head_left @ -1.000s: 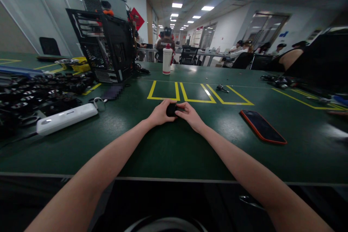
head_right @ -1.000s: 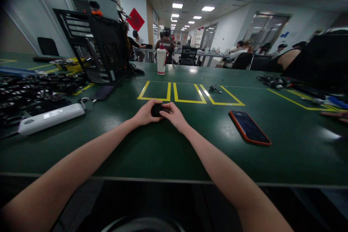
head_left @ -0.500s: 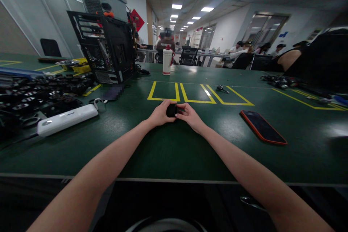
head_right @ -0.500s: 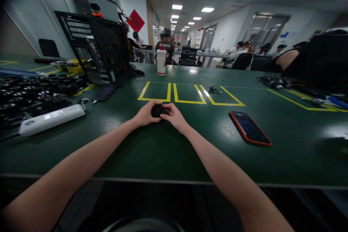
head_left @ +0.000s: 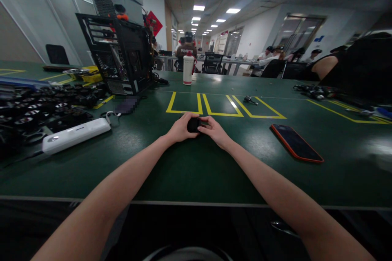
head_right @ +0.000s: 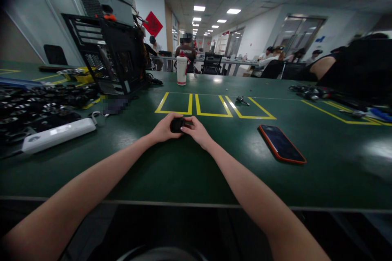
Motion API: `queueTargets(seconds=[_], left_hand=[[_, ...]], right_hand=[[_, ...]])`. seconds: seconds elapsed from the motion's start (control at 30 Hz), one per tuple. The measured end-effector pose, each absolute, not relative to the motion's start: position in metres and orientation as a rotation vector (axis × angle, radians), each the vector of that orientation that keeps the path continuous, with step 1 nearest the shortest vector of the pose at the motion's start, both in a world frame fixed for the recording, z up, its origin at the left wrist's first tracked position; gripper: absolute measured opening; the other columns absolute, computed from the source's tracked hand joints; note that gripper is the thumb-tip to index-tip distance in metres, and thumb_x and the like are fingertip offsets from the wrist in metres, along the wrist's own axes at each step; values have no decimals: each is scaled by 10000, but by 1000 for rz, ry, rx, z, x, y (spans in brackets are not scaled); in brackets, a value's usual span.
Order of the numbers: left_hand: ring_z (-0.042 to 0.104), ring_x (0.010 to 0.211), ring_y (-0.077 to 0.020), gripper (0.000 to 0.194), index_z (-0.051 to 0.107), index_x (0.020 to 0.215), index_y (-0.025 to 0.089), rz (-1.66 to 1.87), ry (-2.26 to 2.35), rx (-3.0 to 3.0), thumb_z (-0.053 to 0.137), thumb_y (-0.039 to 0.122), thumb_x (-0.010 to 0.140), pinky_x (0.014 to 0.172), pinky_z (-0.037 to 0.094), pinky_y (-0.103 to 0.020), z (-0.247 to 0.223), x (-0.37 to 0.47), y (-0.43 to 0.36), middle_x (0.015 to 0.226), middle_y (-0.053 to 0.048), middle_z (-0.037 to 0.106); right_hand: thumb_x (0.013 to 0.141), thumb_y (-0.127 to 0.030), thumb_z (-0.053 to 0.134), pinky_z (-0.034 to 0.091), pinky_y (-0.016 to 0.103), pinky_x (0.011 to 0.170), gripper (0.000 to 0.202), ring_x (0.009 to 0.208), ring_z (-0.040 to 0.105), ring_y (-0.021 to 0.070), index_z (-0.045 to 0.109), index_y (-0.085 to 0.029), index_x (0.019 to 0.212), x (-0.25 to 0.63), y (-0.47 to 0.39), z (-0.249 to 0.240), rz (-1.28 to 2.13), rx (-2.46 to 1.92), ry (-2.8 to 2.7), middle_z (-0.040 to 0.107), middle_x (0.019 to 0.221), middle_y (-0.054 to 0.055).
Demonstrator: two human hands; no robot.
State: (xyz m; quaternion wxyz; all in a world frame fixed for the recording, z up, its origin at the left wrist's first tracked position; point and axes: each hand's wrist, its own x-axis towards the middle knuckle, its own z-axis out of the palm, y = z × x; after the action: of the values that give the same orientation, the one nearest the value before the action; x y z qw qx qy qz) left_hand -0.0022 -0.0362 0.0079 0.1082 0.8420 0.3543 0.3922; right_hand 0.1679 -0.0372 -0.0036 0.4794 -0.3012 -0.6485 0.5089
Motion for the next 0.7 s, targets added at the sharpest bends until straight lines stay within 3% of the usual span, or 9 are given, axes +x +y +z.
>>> queueTargets(seconds=[0.27, 0.43, 0.7], left_hand=[[499, 977, -205, 559, 406, 1083, 212, 1157, 1060, 2466, 661, 238, 586, 831, 416, -346, 9, -2, -36, 1050, -42, 496], [494, 981, -208, 565, 405, 1084, 210, 1166, 1045, 2470, 665, 241, 583, 835, 412, -350, 8, -2, -36, 1058, -48, 495], [493, 990, -211, 566, 403, 1100, 207, 1145, 1037, 2458, 653, 237, 593, 833, 414, -356, 9, -3, -37, 1083, -59, 486]], right_hand=[[691, -293, 596, 405, 357, 888, 258, 948, 521, 144, 509, -224, 924, 167, -41, -1, 1161, -828, -1582, 546, 978, 15], [697, -285, 586, 408, 383, 878, 374, 918, 535, 154, 492, -237, 1057, 167, -40, 1, 1209, -865, -1579, 547, 986, 26], [639, -200, 639, 395, 362, 914, 343, 995, 531, 164, 496, -218, 950, 168, -44, 0, 1219, -734, -1611, 513, 1078, 18]])
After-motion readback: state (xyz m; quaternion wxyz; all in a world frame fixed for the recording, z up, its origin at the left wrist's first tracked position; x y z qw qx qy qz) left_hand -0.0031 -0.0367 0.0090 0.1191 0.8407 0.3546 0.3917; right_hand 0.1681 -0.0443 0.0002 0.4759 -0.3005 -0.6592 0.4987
